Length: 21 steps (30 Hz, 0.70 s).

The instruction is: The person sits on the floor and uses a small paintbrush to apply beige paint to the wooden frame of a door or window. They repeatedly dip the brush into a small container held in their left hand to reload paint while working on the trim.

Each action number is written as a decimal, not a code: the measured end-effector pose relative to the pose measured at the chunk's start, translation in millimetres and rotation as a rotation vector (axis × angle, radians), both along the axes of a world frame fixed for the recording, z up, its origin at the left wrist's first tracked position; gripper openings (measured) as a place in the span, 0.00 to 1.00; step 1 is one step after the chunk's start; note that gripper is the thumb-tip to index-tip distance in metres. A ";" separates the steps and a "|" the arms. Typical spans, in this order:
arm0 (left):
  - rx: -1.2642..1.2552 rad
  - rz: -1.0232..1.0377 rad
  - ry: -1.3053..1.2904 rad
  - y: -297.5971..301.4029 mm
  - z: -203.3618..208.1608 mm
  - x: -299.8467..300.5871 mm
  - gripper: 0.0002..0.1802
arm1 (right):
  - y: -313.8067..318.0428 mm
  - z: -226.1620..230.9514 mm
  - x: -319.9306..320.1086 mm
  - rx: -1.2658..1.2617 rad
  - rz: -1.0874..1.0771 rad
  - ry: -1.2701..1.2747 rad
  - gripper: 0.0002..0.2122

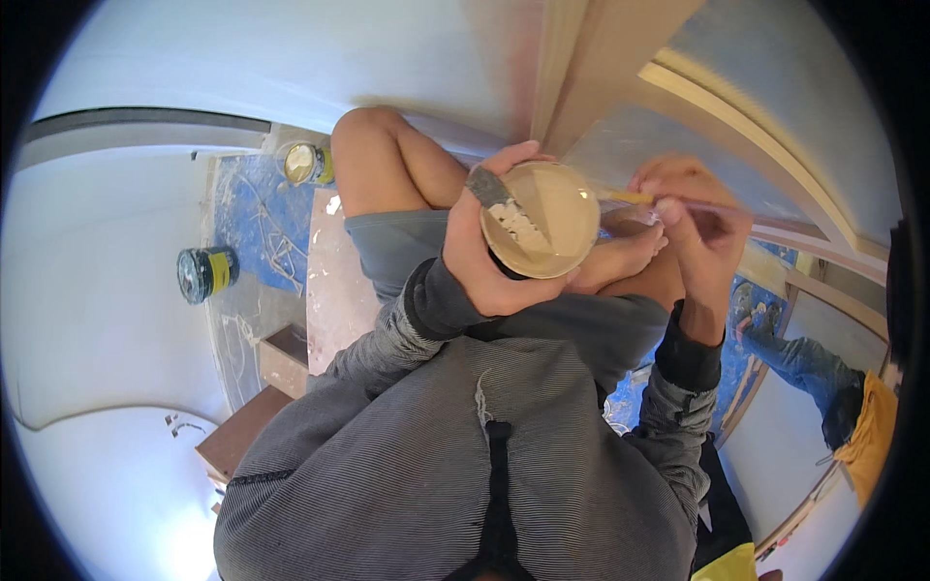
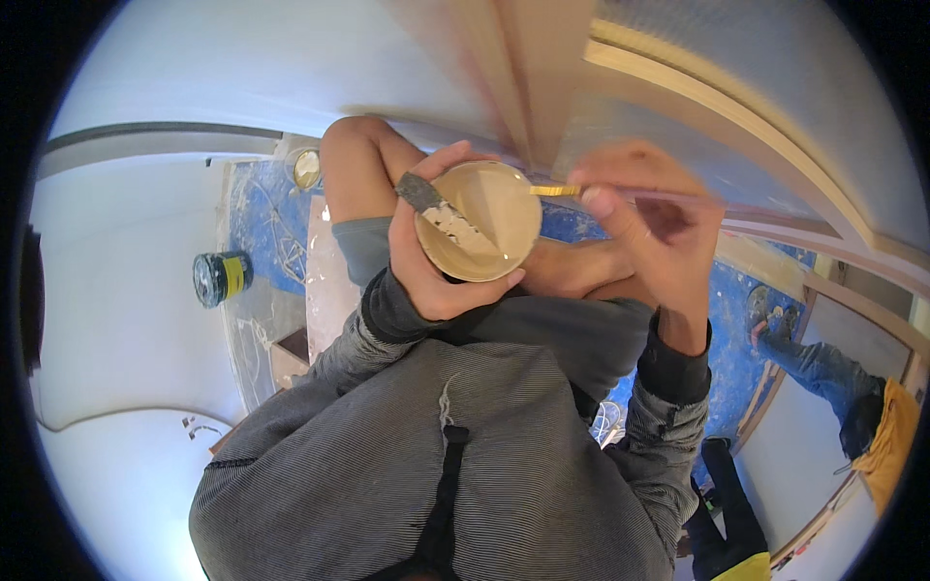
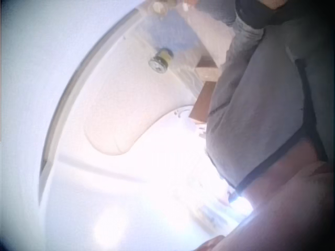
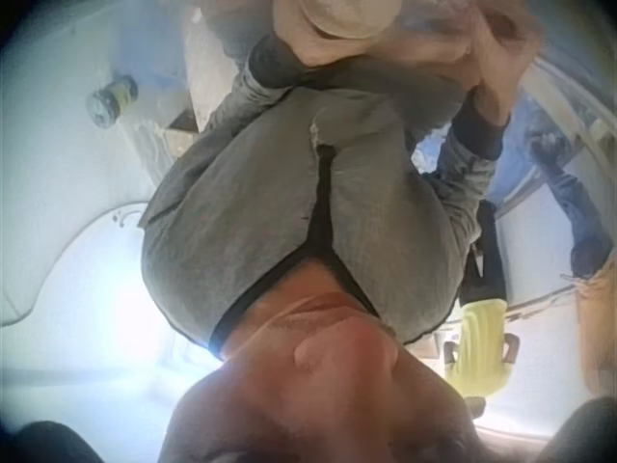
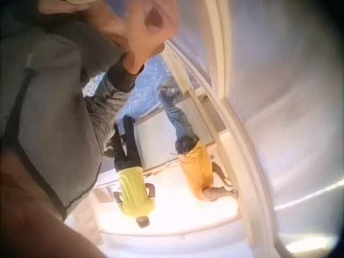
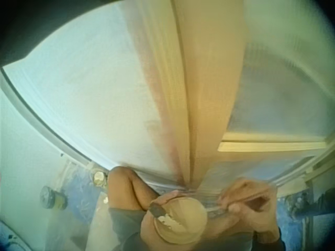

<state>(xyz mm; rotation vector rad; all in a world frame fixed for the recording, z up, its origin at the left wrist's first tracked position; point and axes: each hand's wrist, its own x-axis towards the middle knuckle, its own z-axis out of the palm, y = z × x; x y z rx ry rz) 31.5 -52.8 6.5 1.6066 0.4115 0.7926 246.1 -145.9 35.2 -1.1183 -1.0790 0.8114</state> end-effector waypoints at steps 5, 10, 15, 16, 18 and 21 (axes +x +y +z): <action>0.053 0.026 0.036 0.8 -1.4 -1.4 0.57 | 17.3 -3.8 24.4 0.136 -0.298 -0.071 0.07; 0.050 0.031 0.049 -0.1 -3.0 -1.8 0.57 | 33.9 -0.2 41.4 0.208 -0.310 -0.318 0.07; 0.043 0.025 0.042 1.3 -7.5 -0.4 0.57 | 41.6 -3.5 46.2 0.198 -0.308 -0.407 0.07; 0.031 0.026 0.046 0.4 -7.7 -0.3 0.57 | 41.7 -4.0 46.6 0.198 -0.304 -0.422 0.07; 0.017 0.025 0.047 -0.3 -8.5 -0.1 0.57 | 42.9 -5.3 46.9 0.221 -0.310 -0.449 0.07; 0.014 0.021 0.042 -0.3 -8.1 -0.3 0.57 | 43.4 -4.6 45.9 0.226 -0.312 -0.485 0.07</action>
